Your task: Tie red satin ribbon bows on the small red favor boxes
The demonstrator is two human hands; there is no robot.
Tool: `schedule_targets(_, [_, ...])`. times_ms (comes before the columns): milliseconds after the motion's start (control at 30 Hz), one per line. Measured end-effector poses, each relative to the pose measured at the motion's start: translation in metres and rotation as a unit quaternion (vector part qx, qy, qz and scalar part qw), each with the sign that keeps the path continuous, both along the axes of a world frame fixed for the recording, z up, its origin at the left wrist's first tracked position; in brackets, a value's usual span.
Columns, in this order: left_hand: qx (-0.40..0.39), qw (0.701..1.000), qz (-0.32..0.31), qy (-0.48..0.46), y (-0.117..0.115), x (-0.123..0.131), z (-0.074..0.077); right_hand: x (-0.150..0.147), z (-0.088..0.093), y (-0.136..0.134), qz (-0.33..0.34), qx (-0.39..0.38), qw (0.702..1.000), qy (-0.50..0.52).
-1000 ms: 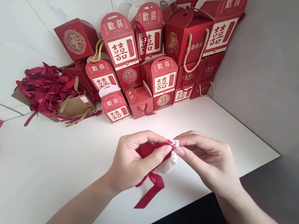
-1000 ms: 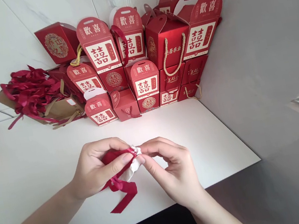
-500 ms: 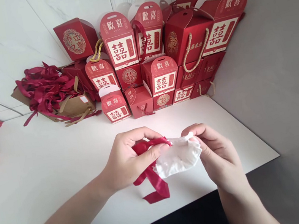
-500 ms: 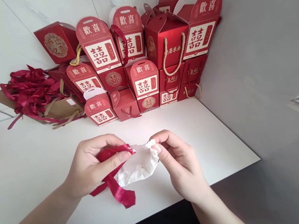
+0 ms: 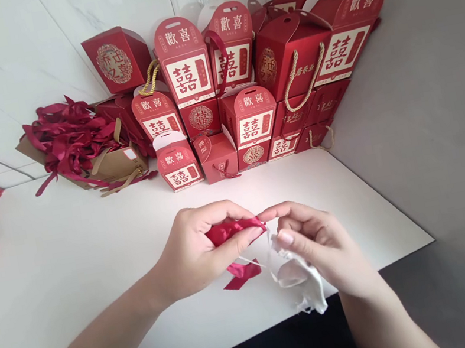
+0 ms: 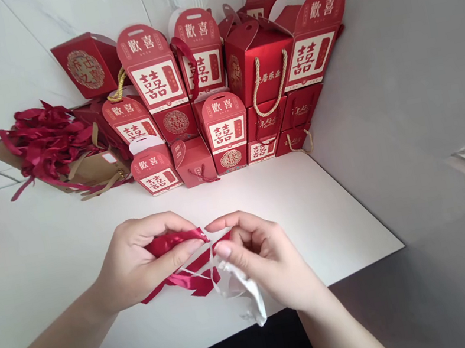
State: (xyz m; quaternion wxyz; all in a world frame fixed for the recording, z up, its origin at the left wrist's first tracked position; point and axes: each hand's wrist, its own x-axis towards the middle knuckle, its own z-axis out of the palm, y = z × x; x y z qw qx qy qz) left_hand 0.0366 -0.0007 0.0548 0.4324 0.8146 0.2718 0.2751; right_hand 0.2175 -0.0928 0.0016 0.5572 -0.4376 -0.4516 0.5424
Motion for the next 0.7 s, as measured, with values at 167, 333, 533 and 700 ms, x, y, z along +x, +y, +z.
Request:
schedule_targets(167, [0.031,0.999,-0.002,0.018,-0.002,0.001,-0.001,-0.005,0.002,0.000,-0.065,0.042,0.994,-0.076])
schedule_targets(333, [0.032,0.999,0.008,0.024,-0.002,0.001,-0.001,-0.002,0.003,-0.003,-0.142,0.097,0.977,-0.127])
schedule_targets(533, [0.046,0.999,0.003,0.027,-0.002,0.000,-0.001,-0.009,0.004,-0.002,-0.150,0.065,0.980,-0.114])
schedule_targets(700, [0.044,0.999,-0.002,0.028,-0.003,0.001,-0.002,-0.018,0.006,-0.002,-0.191,0.081,0.970,-0.127])
